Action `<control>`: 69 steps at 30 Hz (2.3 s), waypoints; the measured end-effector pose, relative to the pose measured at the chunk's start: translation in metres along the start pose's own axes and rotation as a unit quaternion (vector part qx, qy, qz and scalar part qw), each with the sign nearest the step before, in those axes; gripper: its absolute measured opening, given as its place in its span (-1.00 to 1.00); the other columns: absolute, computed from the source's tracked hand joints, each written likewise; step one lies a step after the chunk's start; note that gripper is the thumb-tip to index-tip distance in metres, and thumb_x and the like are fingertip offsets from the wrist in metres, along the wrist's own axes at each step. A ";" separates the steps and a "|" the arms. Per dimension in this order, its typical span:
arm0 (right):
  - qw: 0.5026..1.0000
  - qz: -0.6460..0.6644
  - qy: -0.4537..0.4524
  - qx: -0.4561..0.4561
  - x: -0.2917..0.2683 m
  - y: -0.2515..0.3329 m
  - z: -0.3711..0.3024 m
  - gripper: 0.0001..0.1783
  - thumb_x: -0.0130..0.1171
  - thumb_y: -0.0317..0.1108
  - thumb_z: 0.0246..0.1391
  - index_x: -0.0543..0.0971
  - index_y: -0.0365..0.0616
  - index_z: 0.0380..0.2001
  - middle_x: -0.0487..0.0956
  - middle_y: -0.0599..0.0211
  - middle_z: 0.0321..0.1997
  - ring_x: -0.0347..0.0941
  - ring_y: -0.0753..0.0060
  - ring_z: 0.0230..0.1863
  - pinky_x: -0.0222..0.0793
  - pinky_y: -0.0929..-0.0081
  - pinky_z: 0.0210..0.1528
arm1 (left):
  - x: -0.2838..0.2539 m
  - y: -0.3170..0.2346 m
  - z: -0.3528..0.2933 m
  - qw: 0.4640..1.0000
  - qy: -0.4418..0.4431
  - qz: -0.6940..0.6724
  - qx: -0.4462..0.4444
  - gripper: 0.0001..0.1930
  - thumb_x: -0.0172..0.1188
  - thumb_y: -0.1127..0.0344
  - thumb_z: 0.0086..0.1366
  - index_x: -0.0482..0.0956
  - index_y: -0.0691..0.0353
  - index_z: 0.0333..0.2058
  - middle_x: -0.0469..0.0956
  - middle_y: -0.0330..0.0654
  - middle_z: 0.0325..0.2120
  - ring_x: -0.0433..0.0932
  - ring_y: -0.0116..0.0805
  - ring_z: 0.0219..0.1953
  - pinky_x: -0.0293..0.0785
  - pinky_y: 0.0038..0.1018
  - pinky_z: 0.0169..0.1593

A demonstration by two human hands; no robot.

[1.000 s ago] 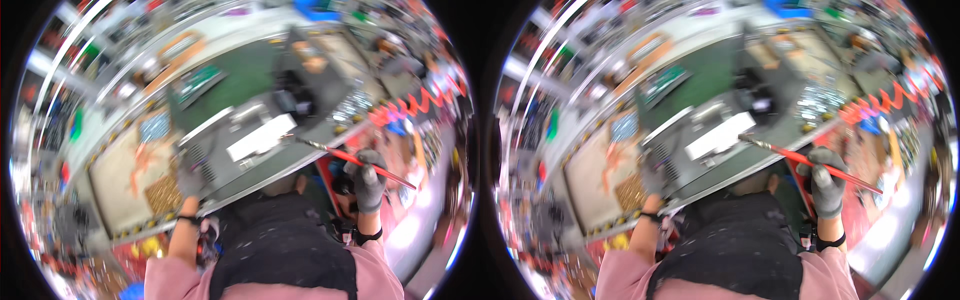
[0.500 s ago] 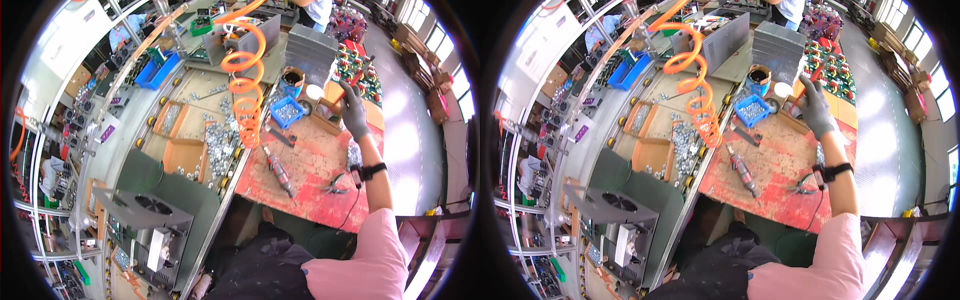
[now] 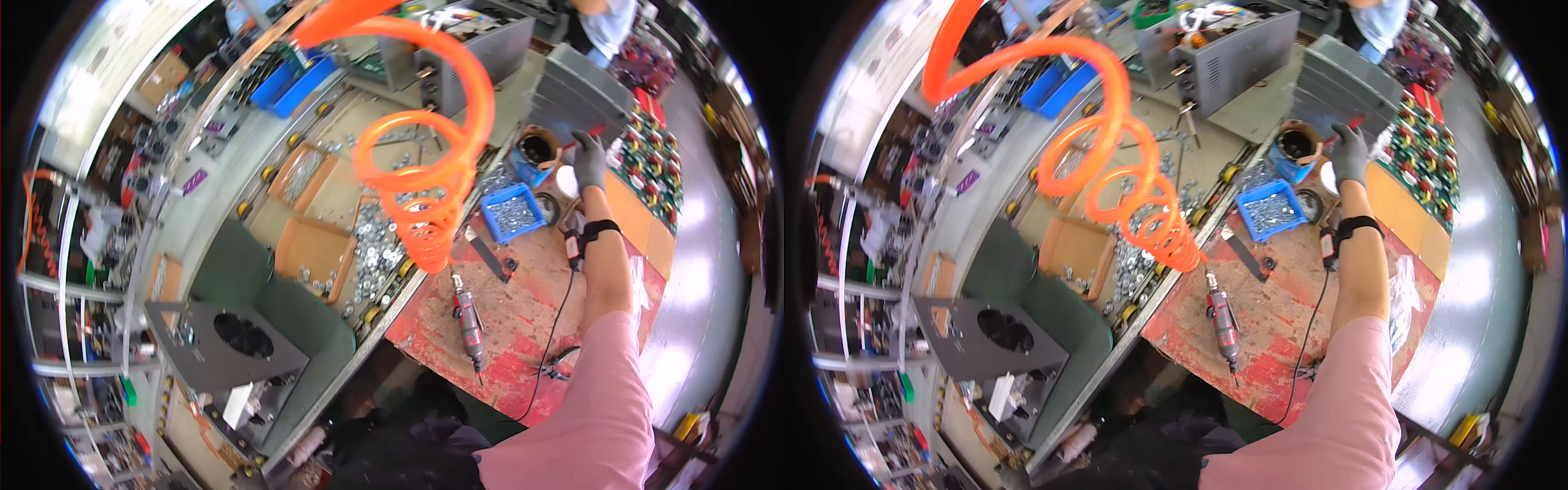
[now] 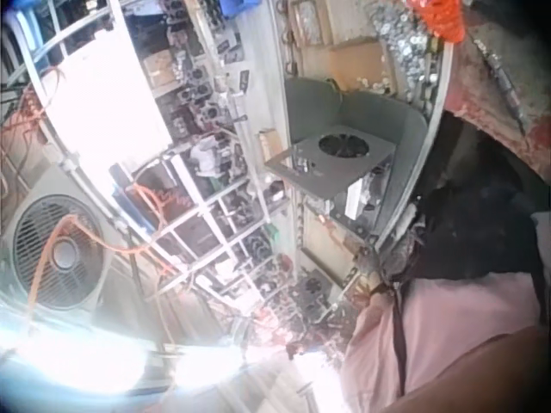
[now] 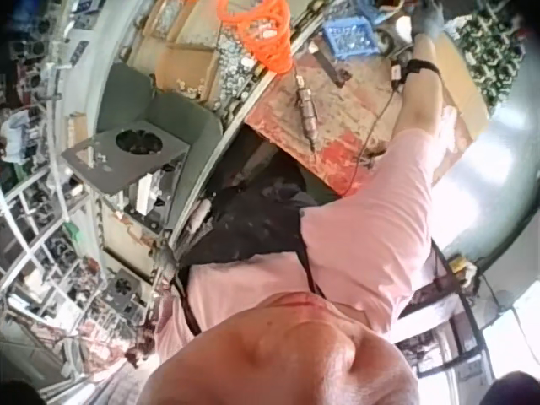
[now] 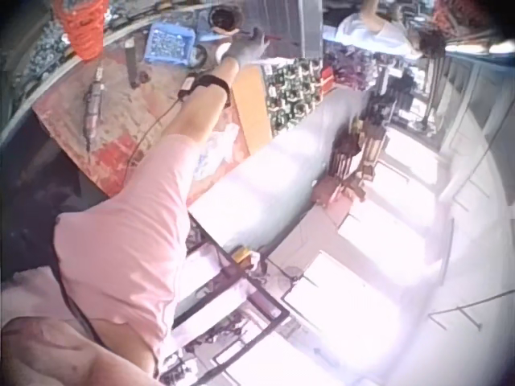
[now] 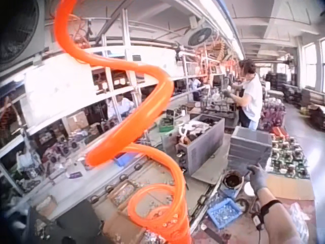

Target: Assembling electronic components and wiring onto a metal chassis using a power screwdriver in a workshop environment.

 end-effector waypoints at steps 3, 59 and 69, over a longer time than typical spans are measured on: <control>0.977 -0.116 0.171 0.045 0.029 -0.021 -0.016 -0.69 0.22 -0.27 -0.14 0.62 -0.07 -0.25 0.58 0.07 -0.24 0.48 0.12 -0.15 0.34 0.33 -0.05 | -0.039 -0.033 -0.009 0.998 0.036 -0.031 -0.047 -0.42 0.18 -0.13 0.05 0.45 0.14 -0.05 0.44 0.15 -0.18 0.46 0.14 -0.15 0.39 -0.13 -0.10; 0.893 0.010 0.443 0.077 0.009 0.442 -0.502 -0.67 -0.02 -0.45 0.11 0.40 -0.36 -0.05 0.45 0.19 -0.04 0.33 0.32 0.01 0.22 0.40 0.08 | 0.268 0.218 0.390 0.988 0.104 -0.090 -0.067 -0.79 -0.01 0.22 0.21 0.56 0.03 -0.24 0.51 -0.14 -0.25 0.53 -0.18 -0.19 0.45 -0.28 -0.16; 0.825 0.127 0.536 -0.123 -0.013 0.740 -0.646 -0.79 -0.02 -0.47 0.06 0.43 -0.34 -0.23 0.41 0.14 -0.12 0.33 0.25 -0.08 0.23 0.38 0.01 | 0.254 0.226 0.396 0.993 0.105 -0.019 0.050 -0.78 0.09 0.17 0.14 0.52 0.02 -0.23 0.55 -0.18 -0.32 0.55 -0.26 -0.23 0.42 -0.29 -0.21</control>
Point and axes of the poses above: each hand's wrist, its own z-axis towards the middle knuckle, its own x-axis out of the palm, y = z × x, the point moved 8 cm from there along z, towards the middle knuckle
